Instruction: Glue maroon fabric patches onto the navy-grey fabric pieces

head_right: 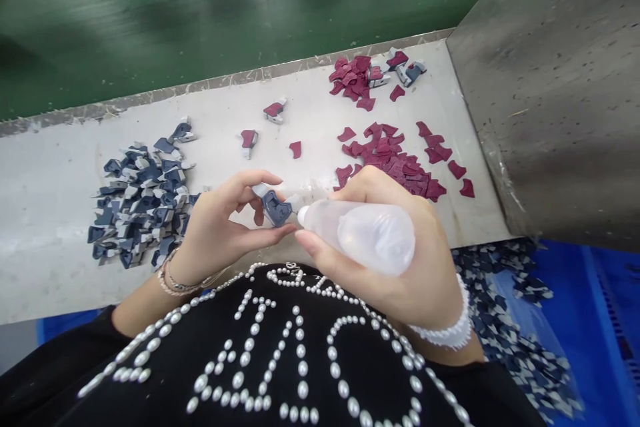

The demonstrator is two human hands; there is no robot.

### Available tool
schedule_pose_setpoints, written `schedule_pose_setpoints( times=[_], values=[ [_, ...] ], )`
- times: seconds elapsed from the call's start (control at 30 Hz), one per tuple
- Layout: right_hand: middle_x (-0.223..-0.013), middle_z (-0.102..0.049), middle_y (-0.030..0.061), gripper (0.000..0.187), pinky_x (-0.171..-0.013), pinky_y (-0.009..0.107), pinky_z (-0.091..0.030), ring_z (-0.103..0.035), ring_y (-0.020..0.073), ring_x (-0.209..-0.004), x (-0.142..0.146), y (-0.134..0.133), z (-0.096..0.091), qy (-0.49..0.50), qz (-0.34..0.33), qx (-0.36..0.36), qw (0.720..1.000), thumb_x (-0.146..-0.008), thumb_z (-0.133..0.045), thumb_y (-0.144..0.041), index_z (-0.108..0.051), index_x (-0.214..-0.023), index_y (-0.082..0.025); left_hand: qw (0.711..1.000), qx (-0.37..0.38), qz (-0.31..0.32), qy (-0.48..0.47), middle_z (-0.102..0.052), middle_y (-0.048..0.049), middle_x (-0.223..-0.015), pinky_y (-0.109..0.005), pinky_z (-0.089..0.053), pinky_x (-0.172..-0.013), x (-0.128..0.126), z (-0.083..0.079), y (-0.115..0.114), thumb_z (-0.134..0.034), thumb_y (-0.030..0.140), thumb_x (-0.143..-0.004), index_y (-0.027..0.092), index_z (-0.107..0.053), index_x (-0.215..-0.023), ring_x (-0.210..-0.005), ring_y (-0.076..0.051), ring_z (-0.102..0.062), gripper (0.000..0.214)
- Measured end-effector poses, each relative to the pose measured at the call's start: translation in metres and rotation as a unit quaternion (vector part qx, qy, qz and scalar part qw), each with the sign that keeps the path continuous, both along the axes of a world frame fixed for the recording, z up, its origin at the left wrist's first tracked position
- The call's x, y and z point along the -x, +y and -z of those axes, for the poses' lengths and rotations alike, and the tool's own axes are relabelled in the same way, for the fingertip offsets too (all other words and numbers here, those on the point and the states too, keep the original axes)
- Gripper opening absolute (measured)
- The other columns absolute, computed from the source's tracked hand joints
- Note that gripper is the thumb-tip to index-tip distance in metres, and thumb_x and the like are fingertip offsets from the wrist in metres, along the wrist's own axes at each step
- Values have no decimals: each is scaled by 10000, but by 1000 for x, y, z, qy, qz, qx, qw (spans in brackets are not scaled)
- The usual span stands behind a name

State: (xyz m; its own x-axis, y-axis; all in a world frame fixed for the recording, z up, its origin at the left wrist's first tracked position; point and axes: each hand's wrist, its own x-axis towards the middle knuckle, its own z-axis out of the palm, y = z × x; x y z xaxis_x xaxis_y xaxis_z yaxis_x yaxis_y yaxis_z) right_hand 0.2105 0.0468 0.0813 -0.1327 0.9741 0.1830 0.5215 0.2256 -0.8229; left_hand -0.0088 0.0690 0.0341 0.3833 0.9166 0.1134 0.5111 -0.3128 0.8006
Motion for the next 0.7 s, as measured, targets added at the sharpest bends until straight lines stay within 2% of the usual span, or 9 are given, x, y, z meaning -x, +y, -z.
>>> schedule_pose_setpoints(
  times=[0.2,0.43,0.53,0.7],
  values=[
    [-616,-594,-88,218,-329,208,-402,-521,78,-388,2,-2,-2,24,-56,29,998,-743,-775,-271,-571,-818,-251,1000,17,-1,18,-693,31,-829,-263,-469,-616,-1,1,-1,-797,364,-744,261,-546,-1165,-595,-116,-621,500],
    [-647,-614,-46,188,-366,241,-427,-581,137,-509,0,3,1,2,6,6,1000,-742,-771,-245,-592,-796,-261,1000,10,15,-9,-706,17,-865,-255,-512,-624,-2,0,-2,-801,366,-749,247,-546,-1137,-589,-102,-606,479],
    [-681,-621,-44,196,-393,235,-454,-585,131,-528,-1,3,2,11,0,-7,1000,-743,-777,-244,-605,-836,-260,999,20,25,-29,-714,11,-894,-241,-522,-629,-2,-1,-1,-810,342,-744,244,-545,-1131,-609,-97,-611,480],
    [-652,-626,-48,217,-352,231,-429,-609,143,-523,-4,0,1,2,-10,-14,1000,-731,-780,-269,-597,-847,-259,997,13,25,-70,-708,-8,-962,-228,-537,-655,-1,2,1,-829,280,-729,235,-551,-1105,-720,-115,-665,470]
  ],
)
